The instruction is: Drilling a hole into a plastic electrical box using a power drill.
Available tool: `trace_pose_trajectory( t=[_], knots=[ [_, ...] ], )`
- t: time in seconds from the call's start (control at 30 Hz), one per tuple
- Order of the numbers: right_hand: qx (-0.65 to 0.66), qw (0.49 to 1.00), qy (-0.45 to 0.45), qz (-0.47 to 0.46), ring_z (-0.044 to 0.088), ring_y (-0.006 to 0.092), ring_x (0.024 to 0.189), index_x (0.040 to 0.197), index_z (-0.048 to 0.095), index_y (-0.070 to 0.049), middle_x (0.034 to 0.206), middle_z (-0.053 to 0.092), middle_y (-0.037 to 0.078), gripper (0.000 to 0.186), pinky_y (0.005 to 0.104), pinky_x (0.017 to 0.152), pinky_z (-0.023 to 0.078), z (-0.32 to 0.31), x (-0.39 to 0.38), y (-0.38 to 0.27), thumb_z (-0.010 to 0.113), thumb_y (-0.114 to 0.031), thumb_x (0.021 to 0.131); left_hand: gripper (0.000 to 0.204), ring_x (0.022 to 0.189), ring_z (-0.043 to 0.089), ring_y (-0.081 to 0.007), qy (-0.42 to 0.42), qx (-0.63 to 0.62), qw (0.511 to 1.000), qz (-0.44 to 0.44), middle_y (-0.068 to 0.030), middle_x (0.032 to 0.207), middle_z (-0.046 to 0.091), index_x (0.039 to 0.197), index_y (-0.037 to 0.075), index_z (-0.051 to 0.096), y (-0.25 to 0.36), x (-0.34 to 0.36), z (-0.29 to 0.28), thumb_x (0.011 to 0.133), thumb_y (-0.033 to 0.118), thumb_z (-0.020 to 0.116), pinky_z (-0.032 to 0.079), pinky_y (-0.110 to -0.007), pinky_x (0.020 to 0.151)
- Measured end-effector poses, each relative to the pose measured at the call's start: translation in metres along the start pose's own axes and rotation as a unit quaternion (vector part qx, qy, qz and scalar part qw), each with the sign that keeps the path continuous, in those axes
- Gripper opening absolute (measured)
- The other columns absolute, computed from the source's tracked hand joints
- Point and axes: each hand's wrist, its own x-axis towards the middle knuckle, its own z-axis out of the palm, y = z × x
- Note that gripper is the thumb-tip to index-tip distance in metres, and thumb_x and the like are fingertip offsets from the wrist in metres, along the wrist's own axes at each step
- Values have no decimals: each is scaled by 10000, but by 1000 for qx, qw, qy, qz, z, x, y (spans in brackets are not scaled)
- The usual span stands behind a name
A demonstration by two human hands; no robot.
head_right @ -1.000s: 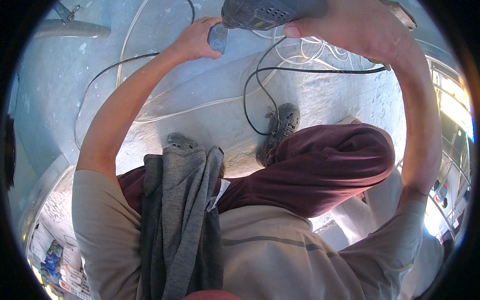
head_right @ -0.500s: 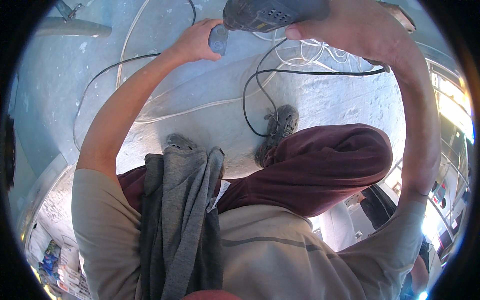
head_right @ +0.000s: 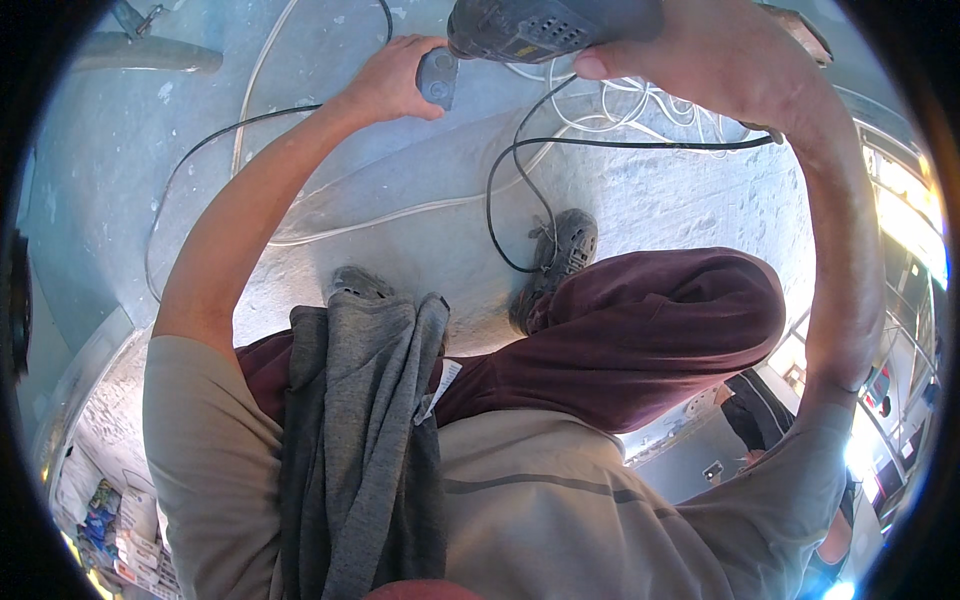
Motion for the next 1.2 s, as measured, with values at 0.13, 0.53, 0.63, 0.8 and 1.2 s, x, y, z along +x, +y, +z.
trace_pose_trajectory(
  t=[0.13, 0.53, 0.63, 0.8, 1.2],
  knots=[
    [4, 1000, 21, -10, 733, 325, 990, 1291, 638, -16, 1040, 753, 200, 655, 415, 872, 548, 2, 0, -1, 902, -328, 779, 919, 1259, 570, -364, 17, -19, 1000, 12, -177, 1330, 611, 1400, 46, 560, 1, -1, 0, 591, 319, 901, 483, -432, 1082],
    [29, 994, -48, 89, 735, 310, 959, 1311, 629, -22, 1009, 754, 184, 692, 407, 844, 550, -10, 10, -11, 910, -362, 778, 923, 1267, 581, -351, -8, -28, 1000, -1, -160, 1367, 609, 1412, 78, 550, -1, 1, -1, 593, 315, 904, 477, -432, 1098],
    [34, 995, -36, 85, 735, 306, 941, 1311, 629, -23, 988, 753, 178, 684, 407, 833, 548, -4, -1, -3, 907, -361, 785, 923, 1263, 584, -350, 3, -26, 1000, 13, -157, 1363, 610, 1411, 78, 550, 1, 6, 3, 591, 312, 904, 480, -431, 1095],
    [13, 1000, 17, -1, 734, 305, 938, 1300, 631, -17, 981, 751, 179, 667, 410, 826, 545, 4, -1, 5, 902, -347, 788, 930, 1270, 580, -352, -2, -23, 1000, 3, -165, 1362, 609, 1415, 73, 547, -1, 0, 0, 589, 309, 904, 477, -434, 1099],
    [18, 1000, 16, -17, 732, 322, 953, 1273, 636, -5, 992, 750, 191, 641, 411, 837, 544, 4, -1, 11, 898, -337, 790, 930, 1271, 576, -351, -11, -24, 1000, -2, -166, 1361, 603, 1415, 60, 549, 3, 1, -3, 591, 311, 901, 474, -431, 1101]
  ],
)
